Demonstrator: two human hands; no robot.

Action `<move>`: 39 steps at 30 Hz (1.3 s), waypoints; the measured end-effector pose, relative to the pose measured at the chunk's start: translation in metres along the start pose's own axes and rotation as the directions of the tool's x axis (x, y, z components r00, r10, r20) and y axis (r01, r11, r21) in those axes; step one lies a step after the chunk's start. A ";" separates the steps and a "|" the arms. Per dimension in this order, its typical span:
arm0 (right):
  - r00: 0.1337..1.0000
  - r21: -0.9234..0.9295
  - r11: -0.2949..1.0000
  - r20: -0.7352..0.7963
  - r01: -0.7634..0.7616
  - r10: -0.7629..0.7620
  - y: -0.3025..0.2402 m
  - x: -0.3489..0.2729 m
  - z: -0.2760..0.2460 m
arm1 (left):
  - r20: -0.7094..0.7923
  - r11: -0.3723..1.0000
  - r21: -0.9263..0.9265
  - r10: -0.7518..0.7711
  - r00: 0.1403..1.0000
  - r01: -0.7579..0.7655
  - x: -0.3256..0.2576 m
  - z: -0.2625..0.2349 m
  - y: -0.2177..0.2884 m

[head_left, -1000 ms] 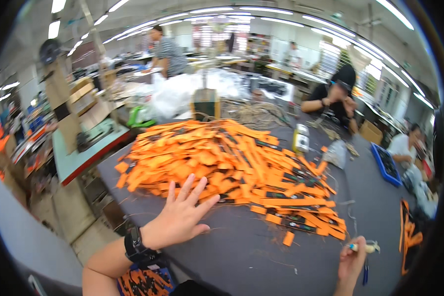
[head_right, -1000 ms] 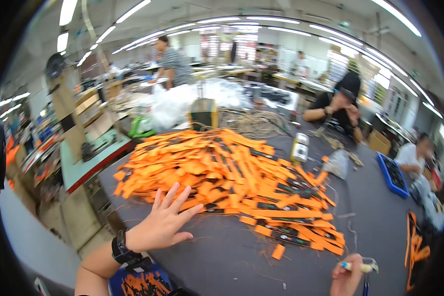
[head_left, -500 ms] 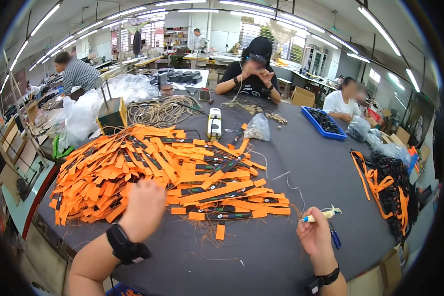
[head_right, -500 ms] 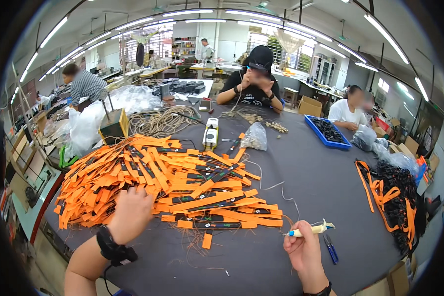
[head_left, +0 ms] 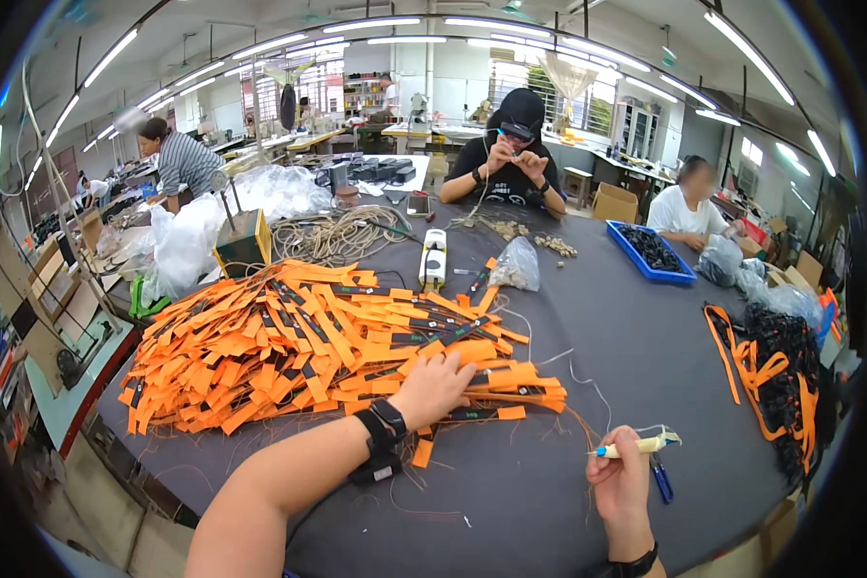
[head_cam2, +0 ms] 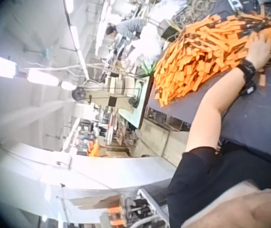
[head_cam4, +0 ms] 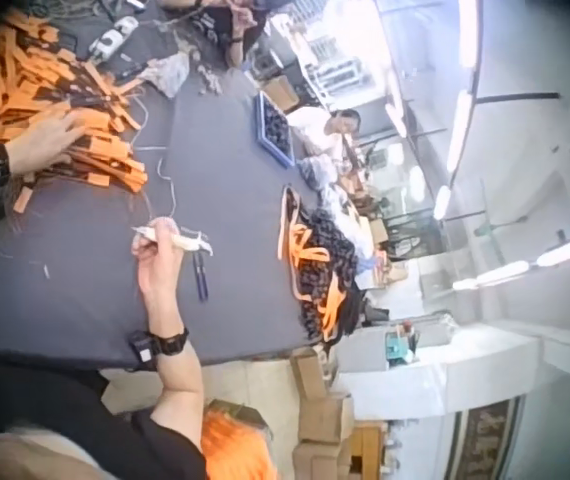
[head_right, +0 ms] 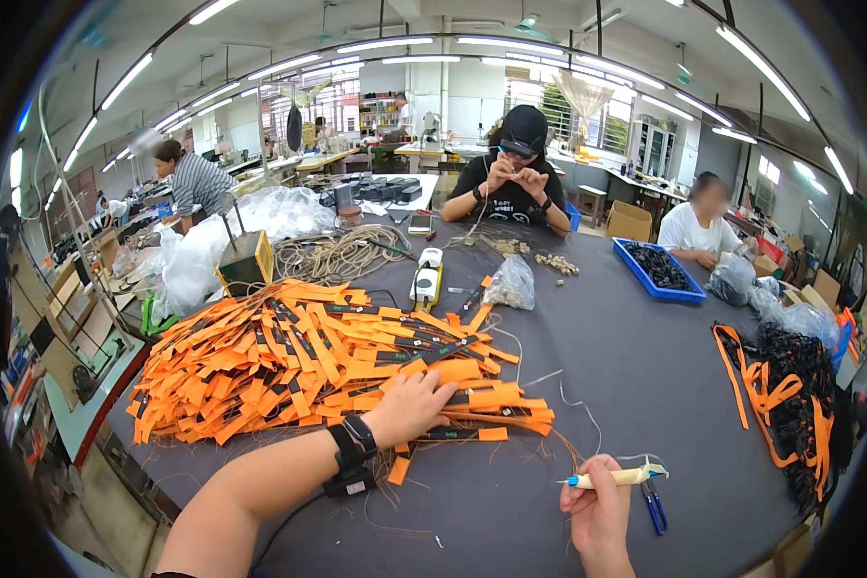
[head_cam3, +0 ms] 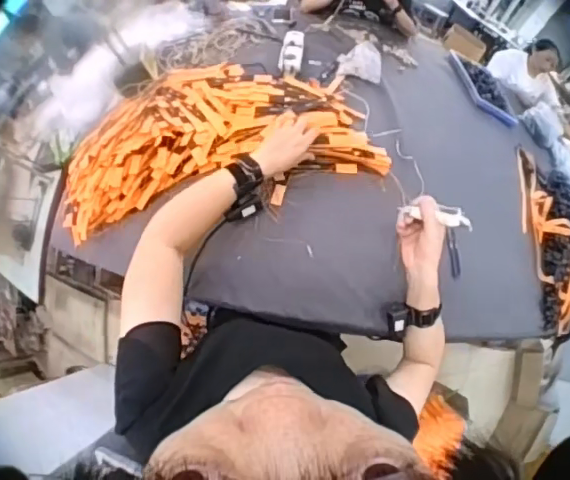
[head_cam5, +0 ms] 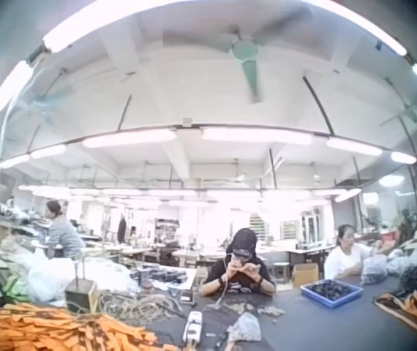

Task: The person assembles orange lanyards by applying glue to the ends of the straps and attaching small black components. They repeatedly pick up lanyards from a pile, apply glue, attach the components, and place the finished items into a blue bin.

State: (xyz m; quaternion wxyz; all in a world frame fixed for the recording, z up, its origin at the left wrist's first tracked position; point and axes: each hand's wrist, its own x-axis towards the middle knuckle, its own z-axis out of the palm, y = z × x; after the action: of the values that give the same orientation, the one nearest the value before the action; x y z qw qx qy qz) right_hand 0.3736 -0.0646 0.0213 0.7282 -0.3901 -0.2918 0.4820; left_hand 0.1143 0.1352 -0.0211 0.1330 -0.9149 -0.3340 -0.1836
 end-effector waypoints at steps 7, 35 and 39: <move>0.998 -0.072 0.996 0.006 0.058 -0.058 0.004 0.003 0.008 | 0.269 0.952 -0.283 -0.038 0.962 0.117 0.007 -0.037 -0.029; 0.978 0.217 0.953 -0.058 0.209 -0.201 -0.043 0.002 -0.018 | 0.089 0.882 -0.471 0.039 0.995 0.008 -0.036 -0.017 0.199; 0.964 0.274 0.924 -0.060 0.266 -0.260 -0.048 0.011 -0.030 | 0.086 0.812 -0.582 0.021 0.996 0.033 0.035 0.015 0.208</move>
State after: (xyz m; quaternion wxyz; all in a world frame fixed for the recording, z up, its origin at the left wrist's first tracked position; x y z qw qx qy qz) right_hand 0.4246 -0.0736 0.0467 0.8373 -0.2463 -0.2622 0.4118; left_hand 0.2802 0.0063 -0.0450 -0.1692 -0.9177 -0.2701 -0.2370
